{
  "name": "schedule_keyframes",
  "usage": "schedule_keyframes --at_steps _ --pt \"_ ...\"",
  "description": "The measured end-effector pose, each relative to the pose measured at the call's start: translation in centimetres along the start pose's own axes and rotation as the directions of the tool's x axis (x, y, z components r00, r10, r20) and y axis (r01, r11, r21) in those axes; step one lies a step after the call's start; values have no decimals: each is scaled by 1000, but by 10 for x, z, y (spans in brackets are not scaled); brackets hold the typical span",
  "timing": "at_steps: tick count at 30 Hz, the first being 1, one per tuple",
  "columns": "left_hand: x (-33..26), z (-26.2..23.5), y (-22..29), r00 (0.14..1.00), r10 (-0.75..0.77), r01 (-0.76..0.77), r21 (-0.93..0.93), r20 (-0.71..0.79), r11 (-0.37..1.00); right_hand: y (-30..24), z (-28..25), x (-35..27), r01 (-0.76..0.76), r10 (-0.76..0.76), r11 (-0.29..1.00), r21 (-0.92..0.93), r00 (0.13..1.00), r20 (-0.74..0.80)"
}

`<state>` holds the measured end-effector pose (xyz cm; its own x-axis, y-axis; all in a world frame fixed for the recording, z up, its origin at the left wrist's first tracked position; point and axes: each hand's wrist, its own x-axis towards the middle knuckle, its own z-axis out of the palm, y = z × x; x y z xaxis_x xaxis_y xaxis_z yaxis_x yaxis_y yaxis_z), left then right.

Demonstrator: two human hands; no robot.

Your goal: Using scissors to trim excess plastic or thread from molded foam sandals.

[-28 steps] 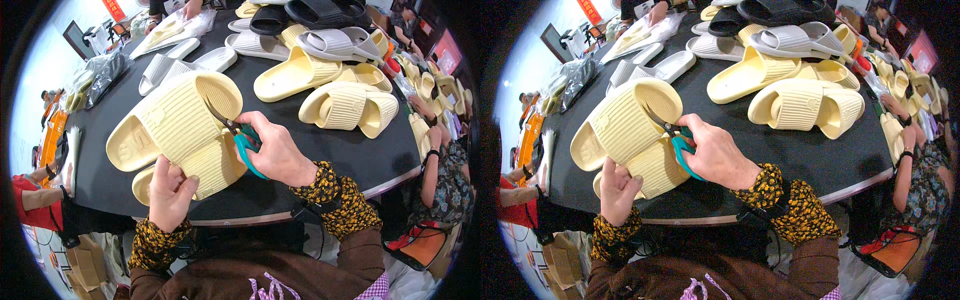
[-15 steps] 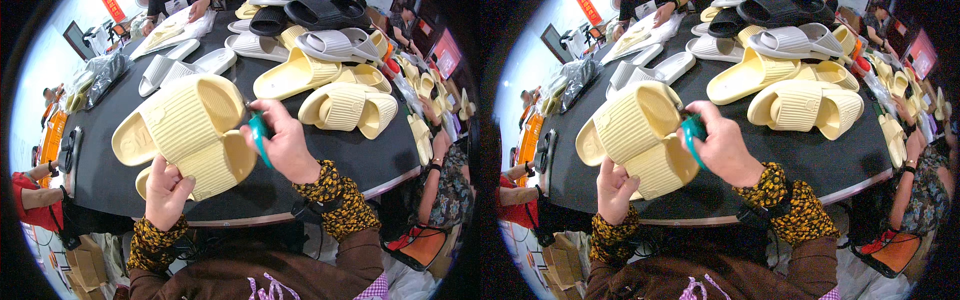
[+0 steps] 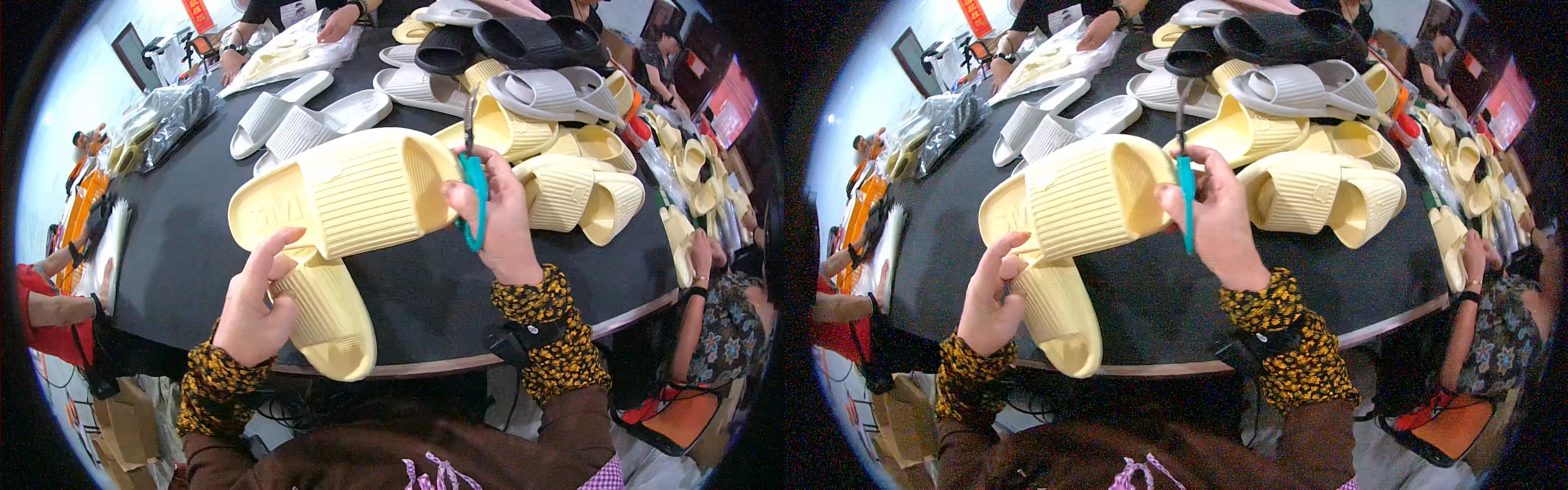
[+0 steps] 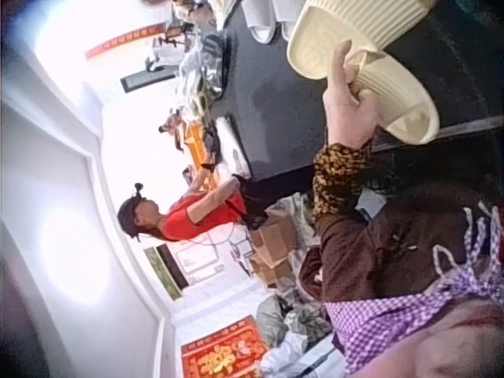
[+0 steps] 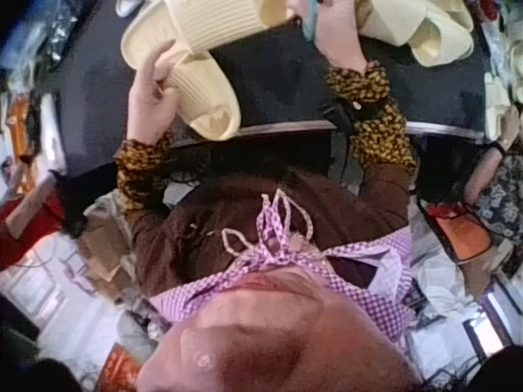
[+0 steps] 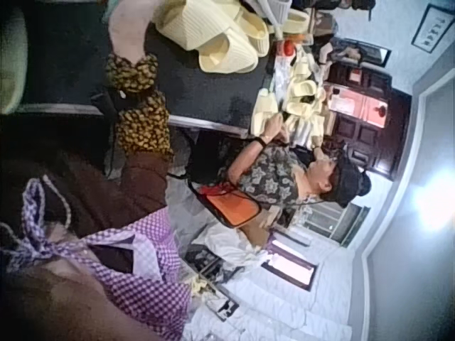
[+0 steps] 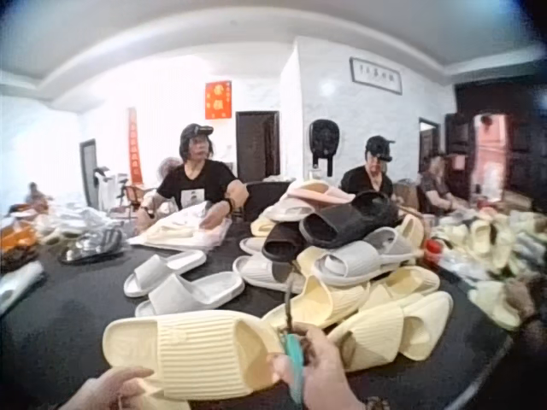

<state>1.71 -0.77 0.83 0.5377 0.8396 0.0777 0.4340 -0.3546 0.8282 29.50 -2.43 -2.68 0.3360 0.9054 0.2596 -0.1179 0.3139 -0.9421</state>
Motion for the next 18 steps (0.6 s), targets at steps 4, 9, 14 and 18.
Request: schedule_keyframes --at_steps 4,9,14,18 --pt "1 -17 5 978 198 -204 449 61 870 -12 -18 9 52 -52 990 -132 999 10" --pt "1 -25 -8 898 408 -413 641 167 647 -31 -36 11 6 -10 984 -178 1000 -22" --pt "3 -18 -22 823 529 -536 590 206 605 -31 -52 17 20 -30 977 -211 998 -47" --pt "0 -20 -36 841 495 -519 584 218 624 -27 -48 16 -89 93 961 -261 996 4"
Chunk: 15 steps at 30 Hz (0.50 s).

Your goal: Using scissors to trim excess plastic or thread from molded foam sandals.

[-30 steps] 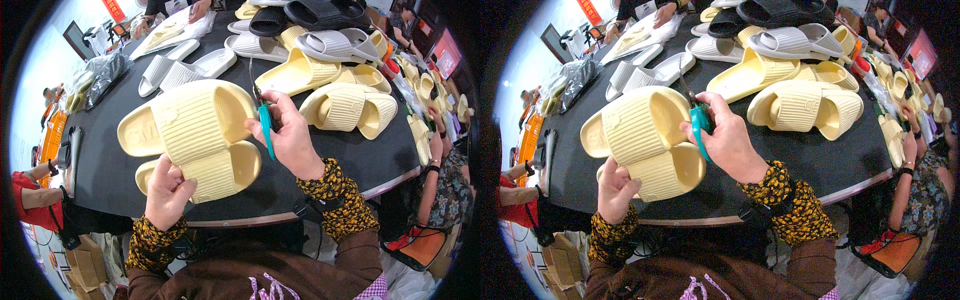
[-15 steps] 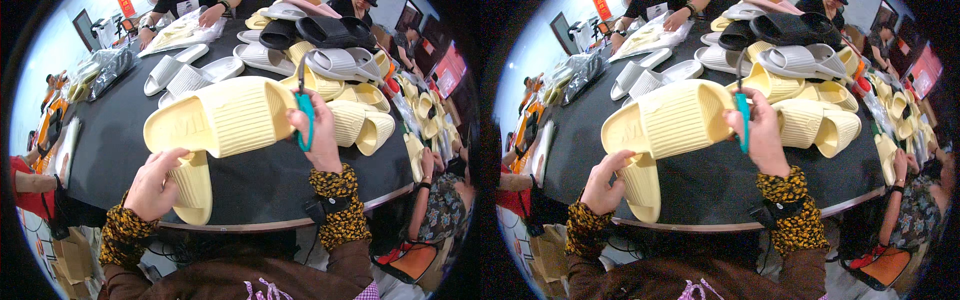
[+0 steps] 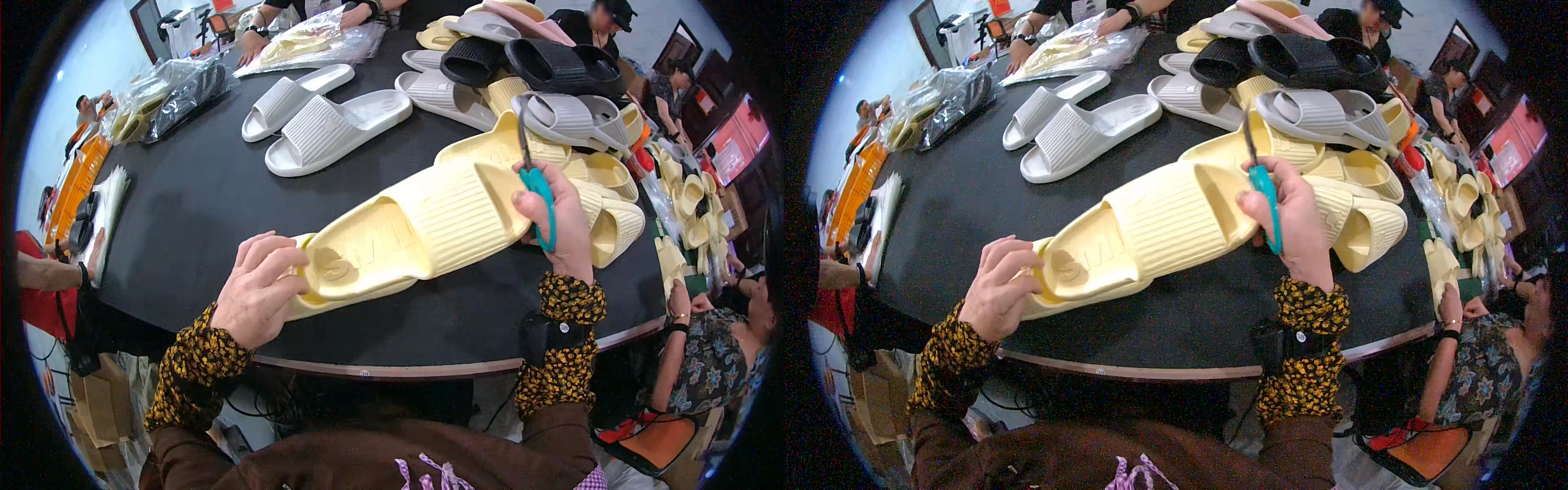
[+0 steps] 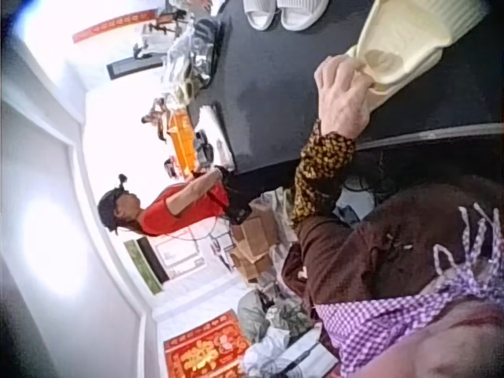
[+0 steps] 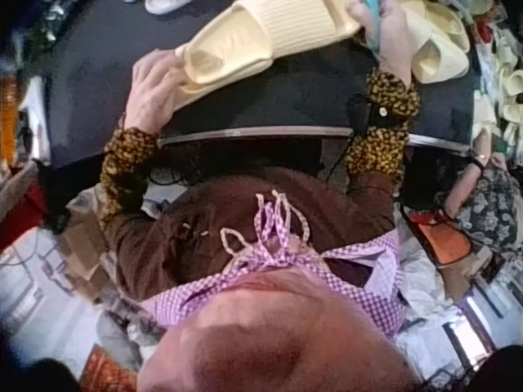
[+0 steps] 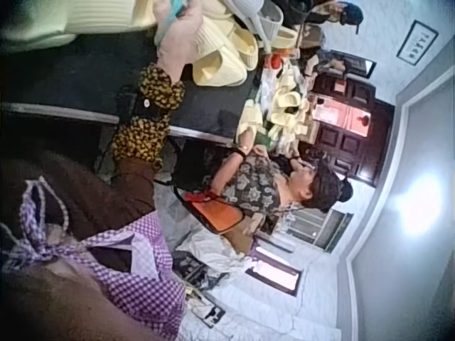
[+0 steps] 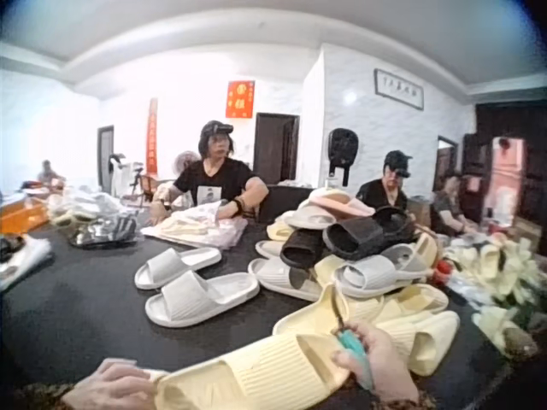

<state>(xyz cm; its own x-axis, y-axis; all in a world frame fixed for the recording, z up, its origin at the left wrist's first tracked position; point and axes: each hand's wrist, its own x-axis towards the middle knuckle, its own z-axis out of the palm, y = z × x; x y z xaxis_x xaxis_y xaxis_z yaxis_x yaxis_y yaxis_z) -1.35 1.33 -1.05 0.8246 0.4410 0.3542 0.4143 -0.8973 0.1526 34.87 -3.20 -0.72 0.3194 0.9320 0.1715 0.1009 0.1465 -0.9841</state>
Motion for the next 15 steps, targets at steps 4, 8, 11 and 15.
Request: schedule_keyframes --at_steps 4,8,11,15 --pt "-18 -4 -6 969 -244 245 -63 26 967 -1 6 -2 -113 116 988 -106 993 21" --pt "-50 -10 -23 861 -459 494 -141 220 858 3 7 1 -140 147 982 -129 988 42" --pt "-58 -3 -27 841 -459 518 -180 287 837 8 15 2 -149 158 983 -110 984 81" --pt "-58 3 -32 833 -487 535 -159 264 829 15 20 2 -165 169 985 -52 983 74"
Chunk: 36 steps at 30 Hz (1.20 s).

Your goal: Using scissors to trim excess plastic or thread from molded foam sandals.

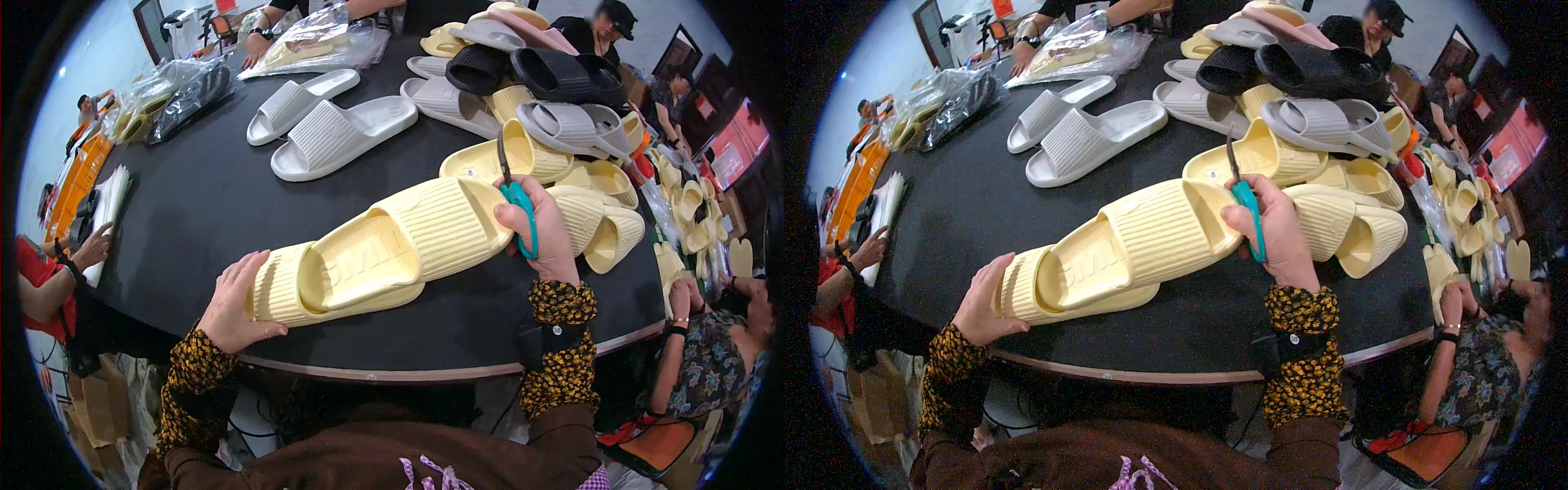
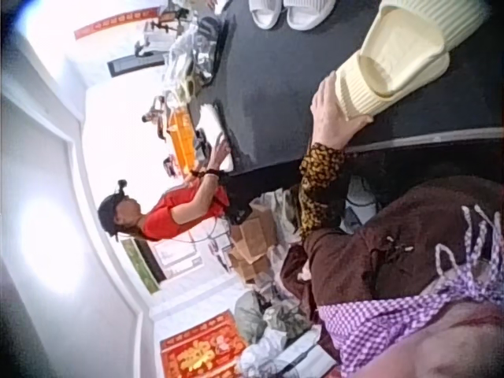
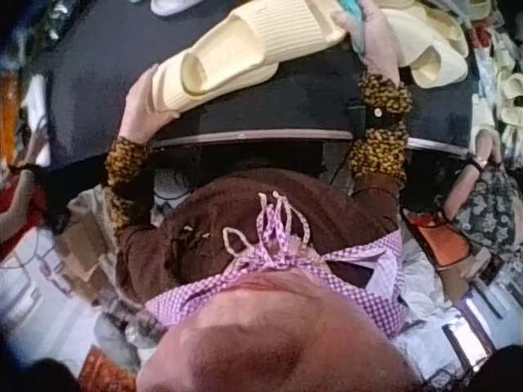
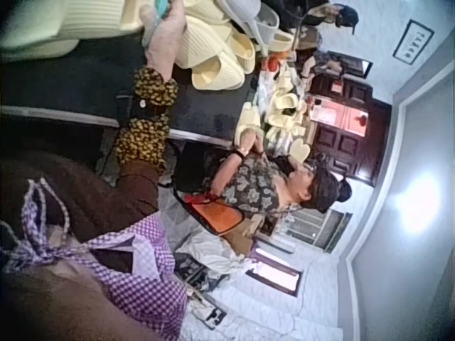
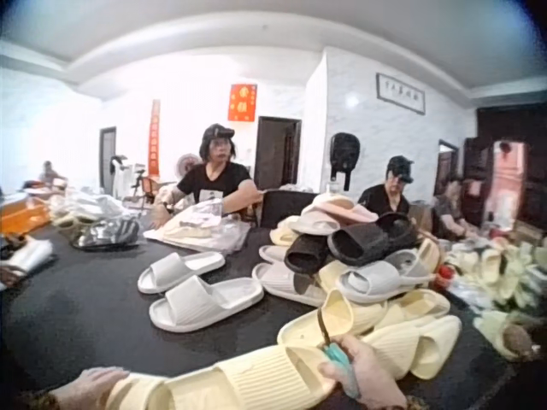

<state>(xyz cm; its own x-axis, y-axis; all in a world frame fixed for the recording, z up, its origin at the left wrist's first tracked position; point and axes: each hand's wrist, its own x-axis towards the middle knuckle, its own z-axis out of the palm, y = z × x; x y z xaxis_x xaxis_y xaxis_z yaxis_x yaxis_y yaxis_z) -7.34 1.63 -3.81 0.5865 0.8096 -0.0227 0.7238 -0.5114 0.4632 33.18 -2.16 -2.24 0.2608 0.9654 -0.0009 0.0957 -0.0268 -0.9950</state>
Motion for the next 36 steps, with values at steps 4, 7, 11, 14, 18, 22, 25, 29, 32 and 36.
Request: schedule_keyframes --at_steps 4,7,11,14,18,22,25,29,32,36 --pt "-3 4 -7 999 17 -18 -27 -40 999 6 11 2 8 -12 999 49 996 90" --pt "-3 0 -6 998 44 -44 -12 -51 999 11 20 3 -15 9 999 34 986 168" --pt "1 4 -8 990 93 -91 22 -106 996 20 33 4 -27 16 998 49 976 216" --pt "7 8 -7 988 108 -104 46 -111 994 24 29 2 -31 19 998 50 974 224" --pt "4 11 -14 982 115 -112 31 -148 993 24 31 1 -46 -2 979 199 972 233" --pt "-1 7 -13 981 136 -164 -211 -140 964 7 24 -4 -78 -2 912 403 981 193" --pt "8 9 -2 992 -12 -90 -785 -123 613 5 8 -3 -63 -15 881 469 987 160" --pt "18 5 9 994 -42 -79 -914 -104 399 -6 2 -7 16 -68 873 487 994 89" --pt "30 1 8 987 -149 -35 -990 -55 135 -12 3 -10 81 -121 847 525 992 42" --pt "62 -13 6 980 -177 -77 -992 -93 98 -6 1 -5 56 -181 659 750 980 86"
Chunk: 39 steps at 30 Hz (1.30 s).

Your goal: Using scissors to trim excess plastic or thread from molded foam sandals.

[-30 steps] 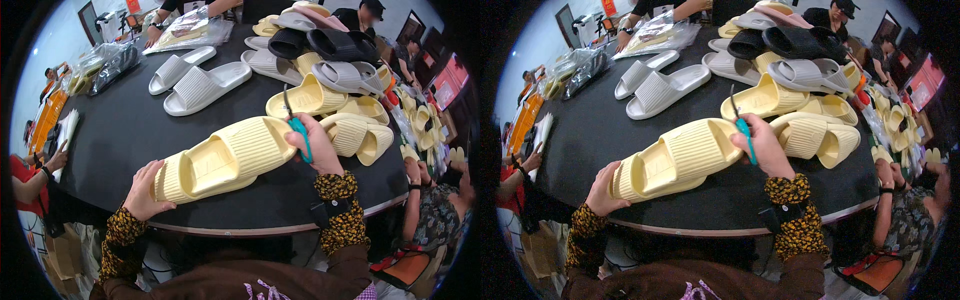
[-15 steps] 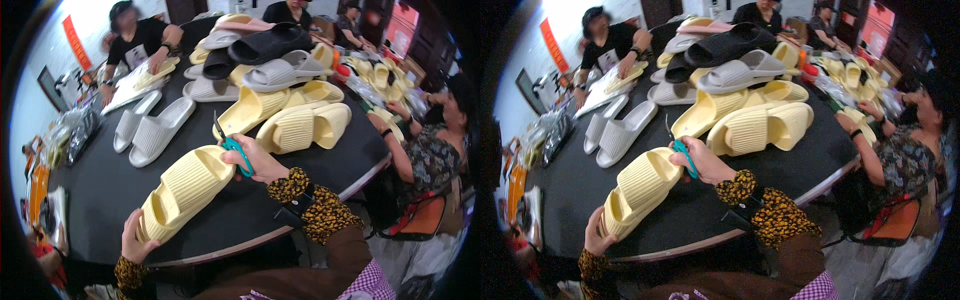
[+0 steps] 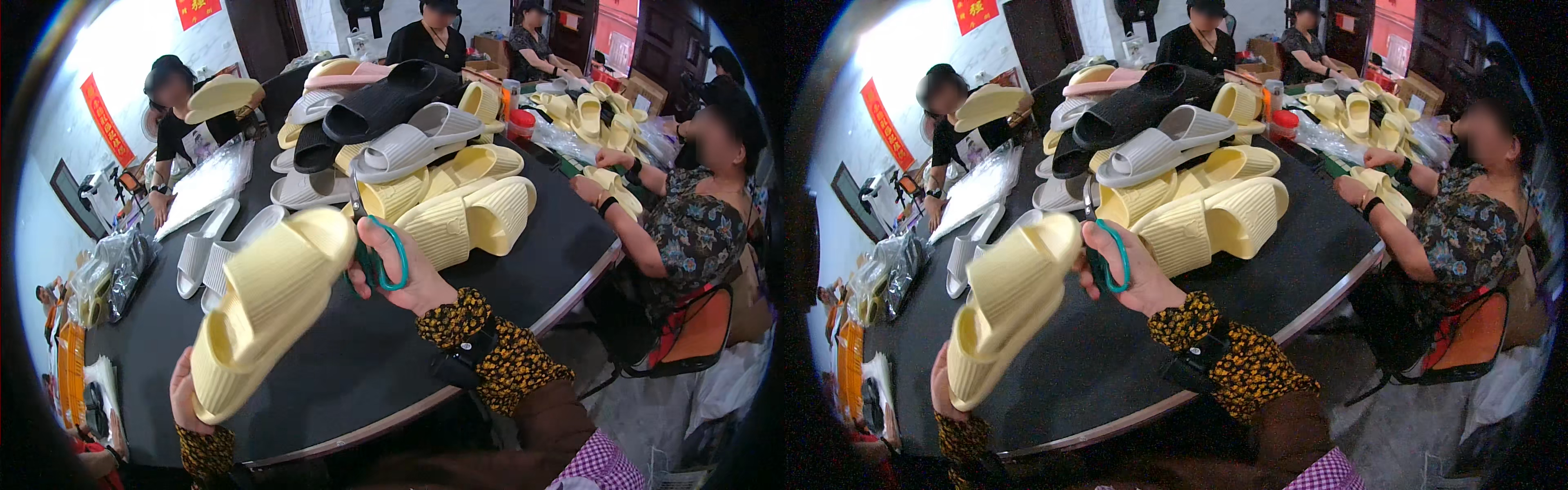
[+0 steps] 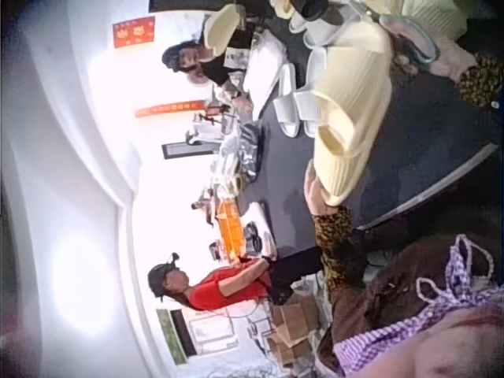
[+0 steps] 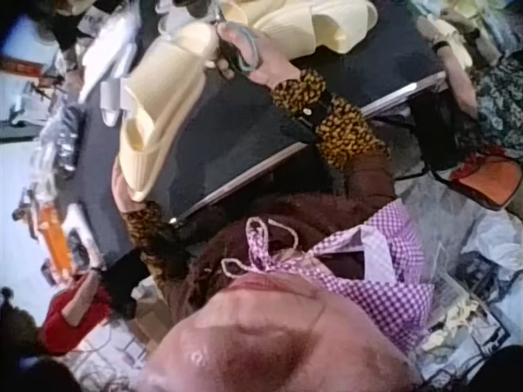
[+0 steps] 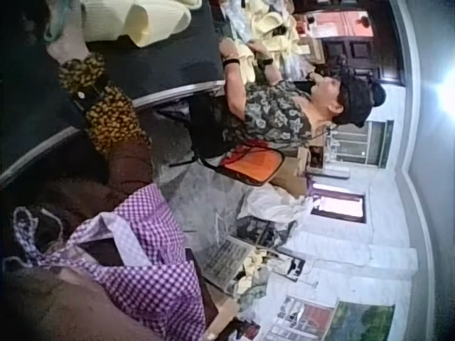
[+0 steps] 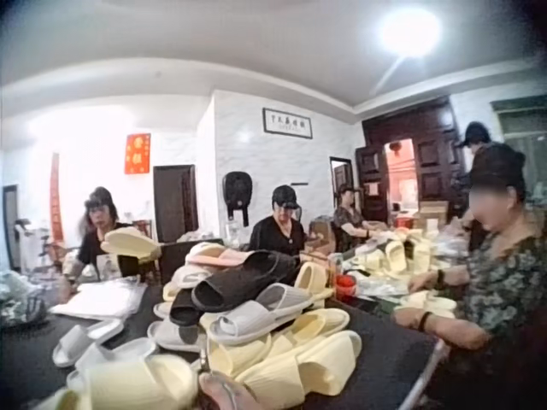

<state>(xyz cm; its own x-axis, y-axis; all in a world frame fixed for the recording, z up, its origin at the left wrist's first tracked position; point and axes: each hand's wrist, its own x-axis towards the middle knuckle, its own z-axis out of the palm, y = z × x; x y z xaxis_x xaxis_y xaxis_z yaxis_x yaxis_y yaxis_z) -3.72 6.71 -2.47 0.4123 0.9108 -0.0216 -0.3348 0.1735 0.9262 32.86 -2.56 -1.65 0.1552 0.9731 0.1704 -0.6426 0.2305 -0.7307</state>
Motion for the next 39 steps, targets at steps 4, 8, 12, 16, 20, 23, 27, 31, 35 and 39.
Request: schedule_keyframes --at_steps 4,8,12,16,20,23,27,31,35,39 --pt "21 25 36 993 109 -116 177 50 977 6 5 5 -54 54 998 15 997 -54" --pt "72 63 40 973 138 -149 48 183 988 24 0 3 -191 186 971 -144 981 -48" --pt "99 158 30 970 137 -150 53 200 987 30 -8 -1 -235 237 933 -273 971 -29" --pt "117 227 9 929 55 -47 -31 367 998 35 -9 1 -286 279 923 -259 958 -62" --pt "137 276 -29 942 -23 25 -2 334 1000 41 -11 2 -270 252 929 -253 962 -100" --pt "135 296 -50 945 -53 45 35 322 998 43 -13 3 -304 287 943 -137 949 -128" --pt "134 290 -57 928 -58 -41 256 368 966 42 -15 6 -342 328 935 -95 935 -137" --pt "116 268 -47 911 168 -274 250 377 929 39 -9 4 -350 337 915 -203 937 -95" --pt "62 246 -4 844 315 -389 90 434 917 42 -6 4 -320 318 899 -300 946 -58" --pt "-6 233 31 590 596 -688 -47 546 724 40 -13 3 -323 321 883 -340 945 -64"
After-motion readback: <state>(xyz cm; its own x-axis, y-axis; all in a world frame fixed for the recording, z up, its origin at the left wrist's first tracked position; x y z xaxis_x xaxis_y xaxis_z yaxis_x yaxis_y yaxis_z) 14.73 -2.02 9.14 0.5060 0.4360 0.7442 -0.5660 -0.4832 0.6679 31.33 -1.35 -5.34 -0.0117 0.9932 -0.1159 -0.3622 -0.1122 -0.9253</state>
